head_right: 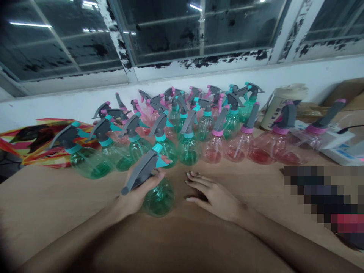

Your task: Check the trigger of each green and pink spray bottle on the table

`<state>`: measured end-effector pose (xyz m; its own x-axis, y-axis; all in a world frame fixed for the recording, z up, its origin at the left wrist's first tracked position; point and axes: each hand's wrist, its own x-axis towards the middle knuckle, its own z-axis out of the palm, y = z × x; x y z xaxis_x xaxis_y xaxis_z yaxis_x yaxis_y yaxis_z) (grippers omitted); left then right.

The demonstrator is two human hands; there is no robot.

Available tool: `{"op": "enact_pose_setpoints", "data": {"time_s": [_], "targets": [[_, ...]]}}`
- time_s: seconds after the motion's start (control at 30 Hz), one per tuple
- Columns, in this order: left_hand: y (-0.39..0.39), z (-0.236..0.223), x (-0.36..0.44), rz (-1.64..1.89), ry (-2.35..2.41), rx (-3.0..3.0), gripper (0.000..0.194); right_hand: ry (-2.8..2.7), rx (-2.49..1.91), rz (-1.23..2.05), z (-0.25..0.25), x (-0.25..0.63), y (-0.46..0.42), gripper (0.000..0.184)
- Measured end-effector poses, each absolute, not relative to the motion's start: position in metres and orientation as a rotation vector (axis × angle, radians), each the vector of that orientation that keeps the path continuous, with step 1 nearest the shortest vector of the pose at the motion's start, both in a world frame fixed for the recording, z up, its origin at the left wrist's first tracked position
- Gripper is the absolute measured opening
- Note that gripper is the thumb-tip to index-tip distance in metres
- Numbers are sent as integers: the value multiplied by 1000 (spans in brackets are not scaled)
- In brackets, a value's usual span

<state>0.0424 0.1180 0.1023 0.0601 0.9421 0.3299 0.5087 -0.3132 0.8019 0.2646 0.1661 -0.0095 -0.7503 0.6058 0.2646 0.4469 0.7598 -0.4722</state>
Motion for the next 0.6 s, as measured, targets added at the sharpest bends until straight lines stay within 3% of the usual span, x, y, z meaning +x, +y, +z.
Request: {"op": "enact_pose_setpoints", "data": {"time_s": [0.23,0.6], "targets": [[108,111,52,1313,1490,1764,11,-2535,-786,542,-11,265,167,49],[123,89,40,1225,1457,2011,35,-2568,-820,543,-7,264,165,49]]}}
